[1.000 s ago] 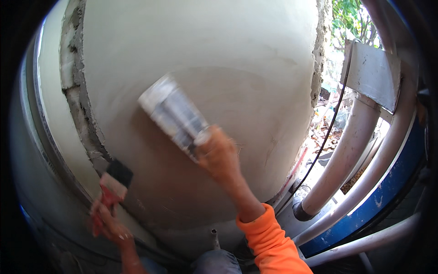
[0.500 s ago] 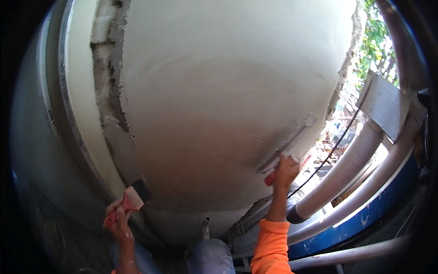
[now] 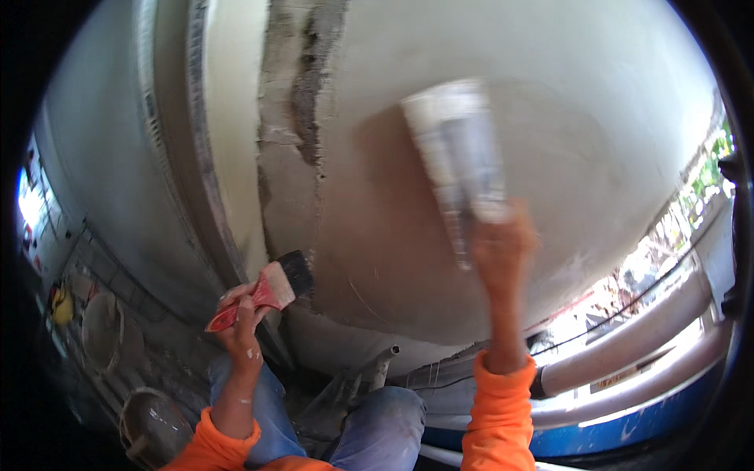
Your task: The person applies plaster to a curved wall using a trowel and a brush. They repeatedly scoop plaster from a bucket, spread it on the wall, and smooth the surface, working around pipes and edges.
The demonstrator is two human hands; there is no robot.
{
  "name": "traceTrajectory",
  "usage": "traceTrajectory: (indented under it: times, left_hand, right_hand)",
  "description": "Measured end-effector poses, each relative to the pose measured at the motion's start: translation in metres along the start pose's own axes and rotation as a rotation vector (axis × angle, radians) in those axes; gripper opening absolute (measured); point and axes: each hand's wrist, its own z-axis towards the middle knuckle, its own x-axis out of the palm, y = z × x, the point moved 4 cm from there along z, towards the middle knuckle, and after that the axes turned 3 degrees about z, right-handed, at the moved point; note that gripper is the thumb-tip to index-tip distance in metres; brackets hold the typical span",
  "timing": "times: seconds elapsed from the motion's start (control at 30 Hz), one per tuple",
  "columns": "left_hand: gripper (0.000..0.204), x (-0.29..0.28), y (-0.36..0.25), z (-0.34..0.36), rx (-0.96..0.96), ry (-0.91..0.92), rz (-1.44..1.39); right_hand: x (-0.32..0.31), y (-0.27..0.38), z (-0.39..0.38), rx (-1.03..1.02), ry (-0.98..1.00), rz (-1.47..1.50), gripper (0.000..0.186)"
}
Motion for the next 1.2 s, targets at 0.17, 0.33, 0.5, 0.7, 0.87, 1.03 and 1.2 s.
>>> traceTrajectory:
  times: [0.17,0.33,0.5,0.7,0.87,1.03,1.2]
  left_hand:
    - [0.043,-0.006,-0.003,0.004,0.089,-0.107,0.002]
    - [0.038,-0.005,0.0,0.001,0.171,-0.075,0.076]
    - [0.035,0.009,0.012,-0.004,0.185,0.11,0.236]
    - [0.034,0.028,0.016,-0.009,0.15,0.425,0.338]
    - [0.024,0.028,0.018,-0.021,0.132,0.362,0.331]
    - [0.027,0.022,0.022,-0.021,0.05,0.264,0.309]
    - [0.031,0.017,0.026,-0.015,0.006,0.224,0.197]
  right_hand:
    - [0.074,0.033,-0.08,0.003,0.289,-0.006,0.026]
    - [0.023,-0.012,-0.148,0.199,-0.039,0.143,0.025]
    - [-0.043,-0.151,-0.21,0.899,-0.604,0.351,0.025]
    - [-0.067,-0.255,-0.23,0.924,-0.8,0.659,0.024]
    - [-0.057,-0.248,-0.204,0.908,-0.697,0.675,0.025]
    - [-0.035,-0.18,-0.148,0.625,-0.562,0.434,0.022]
    - [0.025,-0.063,-0.111,0.379,-0.314,0.259,0.028]
